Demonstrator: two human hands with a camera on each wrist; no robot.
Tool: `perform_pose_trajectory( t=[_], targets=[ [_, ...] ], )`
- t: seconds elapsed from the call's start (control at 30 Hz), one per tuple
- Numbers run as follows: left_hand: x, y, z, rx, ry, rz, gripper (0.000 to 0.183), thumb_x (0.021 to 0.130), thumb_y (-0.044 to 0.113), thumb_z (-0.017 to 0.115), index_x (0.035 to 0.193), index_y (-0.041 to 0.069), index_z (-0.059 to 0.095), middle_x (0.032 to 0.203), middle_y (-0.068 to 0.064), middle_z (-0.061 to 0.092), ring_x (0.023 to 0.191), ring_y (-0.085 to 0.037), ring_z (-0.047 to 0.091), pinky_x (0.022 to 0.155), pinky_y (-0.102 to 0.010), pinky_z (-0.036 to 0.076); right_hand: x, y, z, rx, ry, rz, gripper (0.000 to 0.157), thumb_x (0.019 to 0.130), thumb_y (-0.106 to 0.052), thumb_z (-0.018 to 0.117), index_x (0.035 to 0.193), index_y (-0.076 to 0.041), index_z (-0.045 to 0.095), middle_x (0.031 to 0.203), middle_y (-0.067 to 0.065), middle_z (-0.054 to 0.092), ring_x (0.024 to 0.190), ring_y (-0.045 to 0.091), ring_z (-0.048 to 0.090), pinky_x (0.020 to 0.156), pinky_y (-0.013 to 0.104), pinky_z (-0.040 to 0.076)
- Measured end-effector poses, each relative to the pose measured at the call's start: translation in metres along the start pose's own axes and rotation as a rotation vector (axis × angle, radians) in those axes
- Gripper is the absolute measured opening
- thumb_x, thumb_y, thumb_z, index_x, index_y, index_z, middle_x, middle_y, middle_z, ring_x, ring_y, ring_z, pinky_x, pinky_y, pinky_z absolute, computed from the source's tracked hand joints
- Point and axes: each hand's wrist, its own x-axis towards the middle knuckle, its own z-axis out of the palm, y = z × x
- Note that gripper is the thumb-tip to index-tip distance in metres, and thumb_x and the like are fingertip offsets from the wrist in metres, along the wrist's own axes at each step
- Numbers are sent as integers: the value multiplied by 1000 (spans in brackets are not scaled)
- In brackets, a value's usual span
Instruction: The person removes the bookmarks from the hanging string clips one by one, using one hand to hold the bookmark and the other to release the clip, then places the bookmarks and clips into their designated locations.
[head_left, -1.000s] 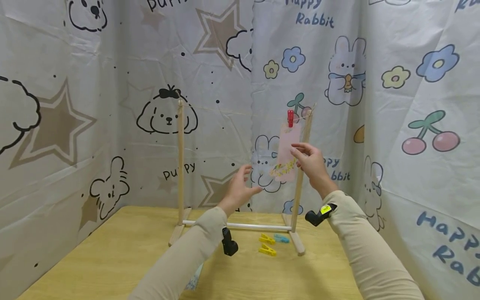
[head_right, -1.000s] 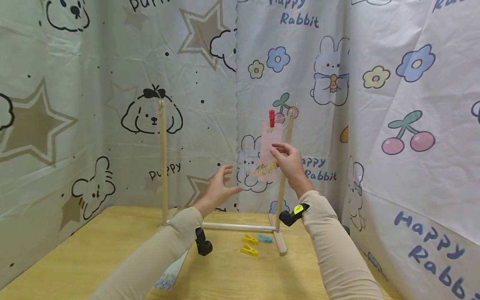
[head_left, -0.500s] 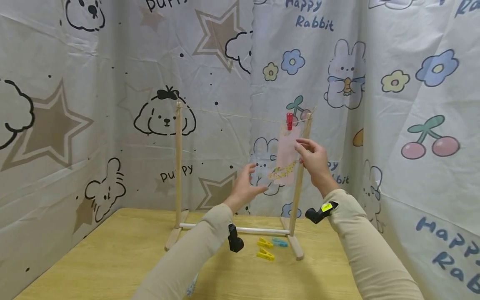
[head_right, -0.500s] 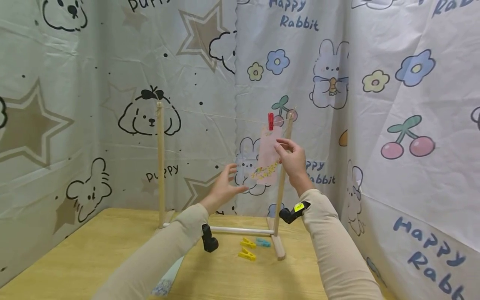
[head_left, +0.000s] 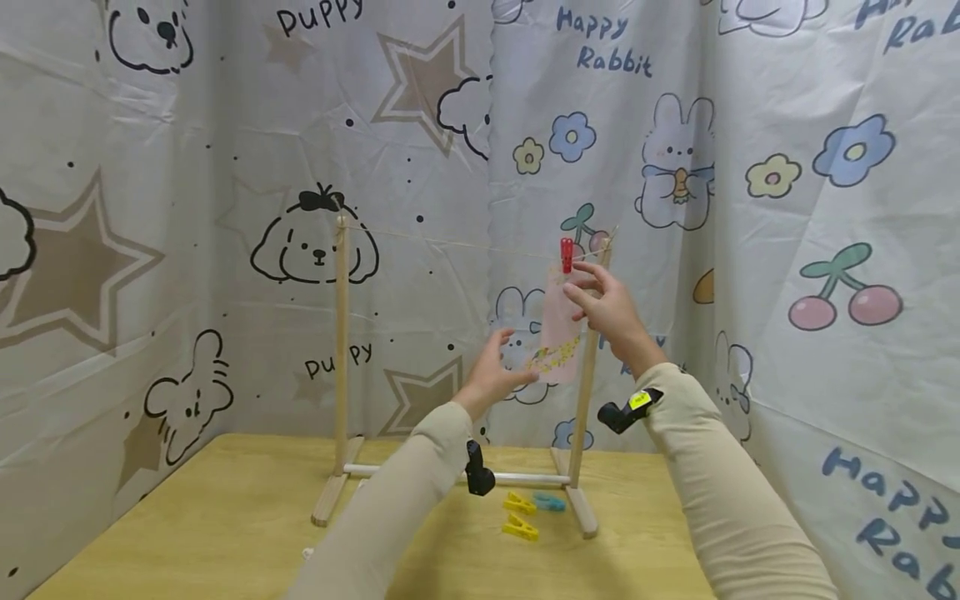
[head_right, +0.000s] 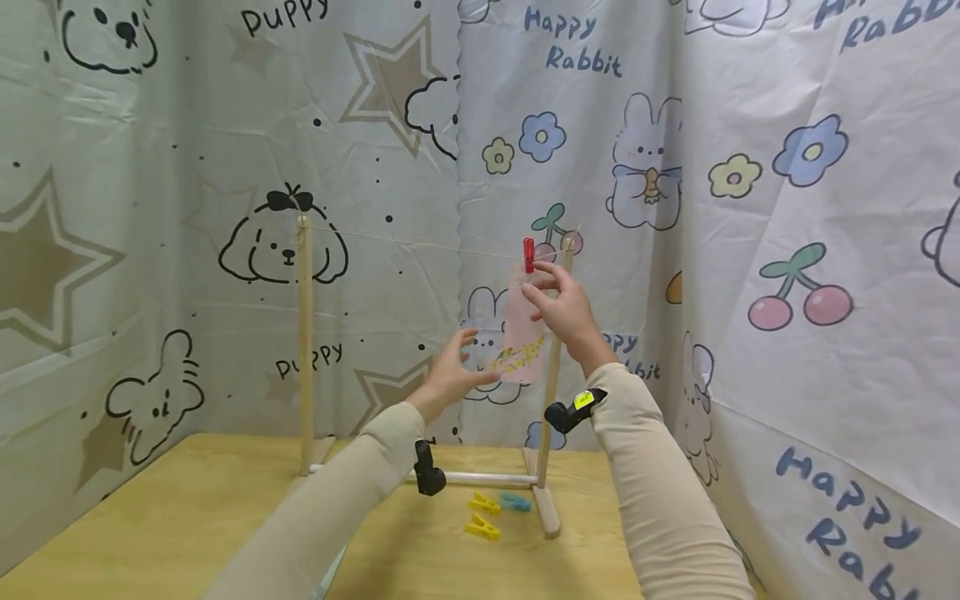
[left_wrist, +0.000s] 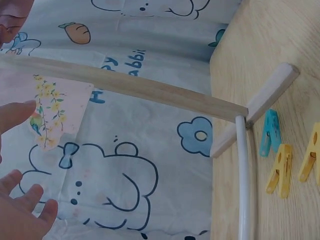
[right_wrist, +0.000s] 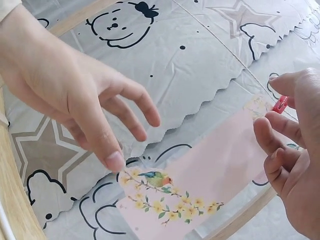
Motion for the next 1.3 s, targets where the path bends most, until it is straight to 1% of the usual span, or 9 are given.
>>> perform_pose_trajectory(
  t=[0.27,0.4,0.43,0.53,0.67,0.83,0.97,1.17,1.3],
  targets=[
    [7,-5,9,-92,-15,-44,88,88,12,85,160,16,34,163,-13,33,146,-39,34,108,-58,41,9,-1,2,14,65,-35,55,107,-32,60,156,-15,42,136,16,54,77,16,62,66,26,47],
    [9,-10,17,-118,-6,-60,84,90,12,82,159,15,35,161,-15,34,145,-40,34,109,-57,41,12,-3,2,-15,94,-62,55,107,-30,60,156,-13,43,134,17,54,78,22,65,69,25,49],
    [9,-11,18,-129,7,-68,82,90,12,82,158,14,36,160,-16,35,145,-41,35,109,-57,41,13,-5,3,-27,92,-72,55,107,-30,60,156,-13,43,134,17,55,79,26,66,72,26,50],
    [8,-15,18,-160,47,-87,75,91,12,80,155,12,40,157,-18,38,142,-43,37,107,-58,42,17,-10,8,-58,78,-104,54,106,-29,61,155,-12,45,134,18,55,83,37,67,84,39,55],
    [8,-19,18,-205,69,-121,72,91,15,81,152,11,43,152,-17,42,138,-42,42,105,-57,43,27,-17,14,-64,97,-122,51,106,-25,61,154,-14,46,134,16,56,84,42,68,91,51,54],
    [10,-25,24,-238,40,-149,66,91,18,82,148,11,50,148,-16,48,135,-38,46,106,-55,44,33,-21,8,-71,129,-98,54,108,-28,57,158,-16,40,144,13,52,85,24,70,79,36,55],
    [13,-25,29,-255,29,-144,60,91,17,81,144,10,54,147,-16,50,134,-37,47,105,-54,44,37,-24,0,-46,141,-93,53,109,-28,54,158,-14,39,147,14,51,80,11,68,64,24,49],
    [17,-26,37,-284,37,-159,54,92,16,78,141,9,56,141,-15,54,126,-34,54,103,-53,46,41,-26,0,-98,141,-95,53,110,-27,52,159,-12,37,148,15,51,82,18,70,65,24,51],
    [18,-26,45,-349,24,-164,49,96,13,74,141,7,57,126,-13,63,112,-29,62,99,-52,51,45,-25,1,-123,120,-64,54,111,-29,49,160,-12,34,151,13,49,86,21,71,68,24,52]
  ],
)
